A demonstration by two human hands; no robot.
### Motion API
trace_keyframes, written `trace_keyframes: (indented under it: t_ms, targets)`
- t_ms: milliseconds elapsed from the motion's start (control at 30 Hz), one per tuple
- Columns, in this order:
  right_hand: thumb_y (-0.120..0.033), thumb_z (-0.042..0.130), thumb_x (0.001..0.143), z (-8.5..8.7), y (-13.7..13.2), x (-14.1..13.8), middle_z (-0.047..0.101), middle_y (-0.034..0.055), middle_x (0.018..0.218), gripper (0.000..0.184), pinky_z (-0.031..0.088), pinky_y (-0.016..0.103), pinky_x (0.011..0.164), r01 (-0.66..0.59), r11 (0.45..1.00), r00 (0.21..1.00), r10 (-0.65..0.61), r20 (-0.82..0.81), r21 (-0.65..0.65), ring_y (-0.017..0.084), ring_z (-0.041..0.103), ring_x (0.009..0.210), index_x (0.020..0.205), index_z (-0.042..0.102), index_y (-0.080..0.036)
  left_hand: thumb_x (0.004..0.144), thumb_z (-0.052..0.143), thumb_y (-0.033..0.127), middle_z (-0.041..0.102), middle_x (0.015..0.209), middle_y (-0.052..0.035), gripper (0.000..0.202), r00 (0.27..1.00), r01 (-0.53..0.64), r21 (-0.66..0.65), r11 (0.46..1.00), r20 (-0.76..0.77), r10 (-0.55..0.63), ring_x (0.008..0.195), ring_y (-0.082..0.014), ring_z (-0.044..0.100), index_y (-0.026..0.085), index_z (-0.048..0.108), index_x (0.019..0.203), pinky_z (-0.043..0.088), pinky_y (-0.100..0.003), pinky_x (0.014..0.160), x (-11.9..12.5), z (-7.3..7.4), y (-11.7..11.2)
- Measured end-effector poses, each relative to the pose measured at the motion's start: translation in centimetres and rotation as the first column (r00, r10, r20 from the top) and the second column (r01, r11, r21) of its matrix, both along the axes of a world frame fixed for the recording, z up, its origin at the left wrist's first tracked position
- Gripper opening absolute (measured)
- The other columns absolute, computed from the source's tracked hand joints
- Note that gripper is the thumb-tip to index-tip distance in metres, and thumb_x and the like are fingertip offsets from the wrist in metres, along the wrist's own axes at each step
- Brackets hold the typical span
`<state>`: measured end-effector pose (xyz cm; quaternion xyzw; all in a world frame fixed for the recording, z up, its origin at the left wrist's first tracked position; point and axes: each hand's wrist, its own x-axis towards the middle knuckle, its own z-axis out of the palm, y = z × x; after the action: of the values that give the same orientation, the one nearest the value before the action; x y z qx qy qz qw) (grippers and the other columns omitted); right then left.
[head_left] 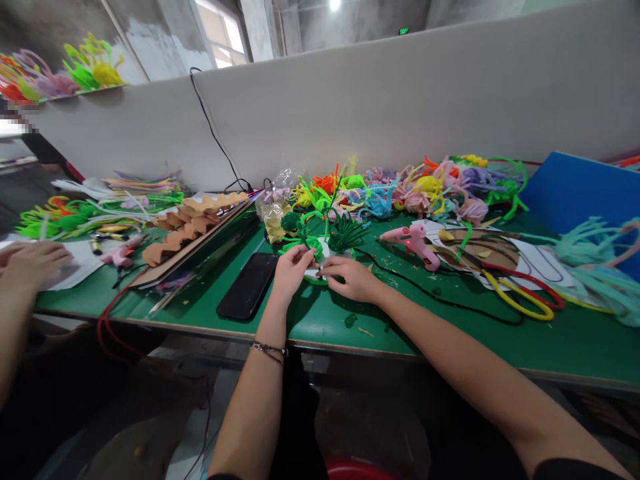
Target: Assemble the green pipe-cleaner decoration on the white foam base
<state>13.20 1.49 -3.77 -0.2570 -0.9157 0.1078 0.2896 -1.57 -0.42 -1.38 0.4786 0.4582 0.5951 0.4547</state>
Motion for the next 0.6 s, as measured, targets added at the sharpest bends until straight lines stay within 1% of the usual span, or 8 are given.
trace_keyframes:
  t_ms: [233,333,433,600]
  targets:
    - [-0.013,0.043,0.077,0.19,-0.04,-0.18,0.06,0.0094,0.084,0.025,0.043,0.031,0.073,0.001,1.0,0.992,-0.003,0.13,0.01,0.018,0.054,0.08,0.088,0.066,-0.013,0.053,0.065,0.033,0.051,0.046,0.0065,0.024,1.0,-0.006,0.007,1.0,-0.012,0.006,0.046,-0.0085,0.054,0.016,0.049,0.054,0.042,-0.02,0.05,-0.06,-0.24,0.1]
    - [-0.012,0.044,0.076,0.25,0.01,-0.05,0.059,0.0101,0.087,0.026,0.043,0.032,0.076,-0.011,1.0,0.986,0.011,0.167,0.0,0.018,0.053,0.084,0.09,0.066,-0.013,0.052,0.066,0.035,0.054,0.049,0.0052,0.026,1.0,-0.005,0.004,1.0,-0.02,0.005,0.047,-0.0096,0.056,0.015,0.05,0.055,0.042,-0.02,0.05,-0.16,-0.48,0.1]
    - [-0.011,0.046,0.074,0.25,0.18,0.3,0.058,0.009,0.092,0.029,0.042,0.034,0.08,-0.025,1.0,0.98,0.028,0.197,-0.013,0.019,0.052,0.089,0.094,0.066,-0.016,0.052,0.067,0.037,0.056,0.051,0.0041,0.028,1.0,-0.01,-0.001,1.0,-0.025,0.01,0.048,-0.0107,0.057,0.015,0.051,0.056,0.043,-0.022,0.05,-0.31,-0.66,0.12]
    - [-0.01,0.047,0.072,0.24,0.41,0.7,0.057,0.0092,0.097,0.033,0.041,0.036,0.082,-0.038,0.999,0.97,0.044,0.237,-0.03,0.021,0.05,0.092,0.1,0.064,-0.017,0.049,0.069,0.039,0.06,0.055,0.0013,0.031,1.0,-0.009,-0.008,1.0,-0.029,0.009,0.049,-0.012,0.058,0.014,0.051,0.055,0.045,-0.024,0.052,-0.47,-0.68,0.0]
